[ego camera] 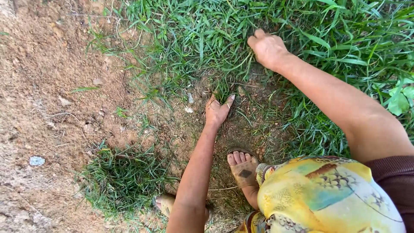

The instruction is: Pulling grass and weeds out of the ground by hand.

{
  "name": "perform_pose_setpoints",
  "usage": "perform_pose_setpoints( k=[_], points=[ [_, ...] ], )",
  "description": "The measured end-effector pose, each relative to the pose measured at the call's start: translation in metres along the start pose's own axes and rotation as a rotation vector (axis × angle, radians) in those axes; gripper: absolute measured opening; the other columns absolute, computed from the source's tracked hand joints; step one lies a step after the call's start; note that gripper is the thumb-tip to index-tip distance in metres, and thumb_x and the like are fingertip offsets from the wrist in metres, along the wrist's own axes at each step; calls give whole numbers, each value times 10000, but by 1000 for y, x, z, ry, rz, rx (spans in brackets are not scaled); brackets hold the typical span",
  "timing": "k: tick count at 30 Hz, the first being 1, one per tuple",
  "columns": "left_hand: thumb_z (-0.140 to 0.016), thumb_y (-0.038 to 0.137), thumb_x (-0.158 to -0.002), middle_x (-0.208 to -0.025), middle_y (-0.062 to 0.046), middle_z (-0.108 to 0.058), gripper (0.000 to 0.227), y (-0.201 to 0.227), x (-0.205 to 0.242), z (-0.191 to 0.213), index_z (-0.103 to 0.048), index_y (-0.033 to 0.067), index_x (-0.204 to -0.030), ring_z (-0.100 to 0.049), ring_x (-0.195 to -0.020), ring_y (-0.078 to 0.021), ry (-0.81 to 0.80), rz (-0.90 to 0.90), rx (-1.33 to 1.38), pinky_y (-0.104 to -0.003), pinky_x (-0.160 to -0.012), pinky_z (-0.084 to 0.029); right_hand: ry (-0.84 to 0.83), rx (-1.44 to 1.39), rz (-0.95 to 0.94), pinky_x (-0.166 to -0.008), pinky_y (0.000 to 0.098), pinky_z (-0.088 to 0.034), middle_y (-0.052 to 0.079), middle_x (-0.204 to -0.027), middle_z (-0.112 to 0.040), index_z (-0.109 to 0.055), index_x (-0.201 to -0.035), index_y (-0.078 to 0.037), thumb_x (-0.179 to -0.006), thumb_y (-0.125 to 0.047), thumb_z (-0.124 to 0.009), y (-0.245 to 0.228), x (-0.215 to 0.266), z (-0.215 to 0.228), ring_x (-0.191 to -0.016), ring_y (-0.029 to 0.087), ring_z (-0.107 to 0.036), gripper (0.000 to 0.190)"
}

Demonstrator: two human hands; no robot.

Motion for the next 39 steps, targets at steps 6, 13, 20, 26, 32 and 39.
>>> perform_pose_setpoints(
  k=[6,13,20,26,32,39],
  points=[
    [-792,303,-890,-1136,-29,-777,486,-31,-14,-13,-614,48,-1263,-705,-1027,-140,-22,-19,114,-286,-987,-501,-325,-150,-31,-706,437,-646,173,-1193,-568,-653,-1165,-52,-811,140,-555,-24,29,-28,-818,332,-713,414],
    [-776,252,-926,-1165,-2,-762,408,-46,-21,-20,-628,44,-1244,-695,-1044,-126,-39,-14,255,-247,-992,-498,6,11,99,-715,488,-580,195,-1108,-654,-673,-1188,-79,-839,21,-665,-23,3,28,-859,361,-706,363],
    [-777,190,-909,-1186,-5,-745,427,-48,-22,-26,-589,29,-1256,-679,-1057,-118,-76,8,593,-245,-997,-505,-67,269,117,-720,460,-599,214,-1053,-660,-614,-1242,-21,-751,-46,-717,-33,-15,8,-881,338,-719,503],
    [-781,182,-915,-1192,-8,-737,436,-48,-23,-26,-569,19,-1259,-670,-1057,-112,-68,49,633,-244,-998,-501,62,409,86,-709,449,-590,208,-996,-686,-636,-1178,31,-798,-112,-720,-37,-21,7,-863,324,-717,414],
    [-770,158,-911,-1179,-15,-734,428,-62,-29,-33,-578,13,-1265,-671,-1044,-124,-75,38,668,-263,-981,-516,-27,342,76,-591,411,-604,220,-957,-700,-657,-1093,60,-839,-95,-680,-38,-15,10,-794,297,-738,298],
    [-741,154,-920,-1173,-50,-743,382,-73,-30,-42,-559,14,-1225,-676,-1070,-163,-151,140,1146,-299,-1013,-506,-473,187,45,-661,435,-603,133,-878,-712,-637,-1070,-20,-947,-84,-535,-77,61,-33,-780,270,-704,171]
  ],
)
Point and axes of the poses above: each hand's wrist, its own x-axis away from the middle knuckle, its own z-axis out of the back of the hand, y = z × x, the point moved 9 cm from there along -x, towards the middle knuckle
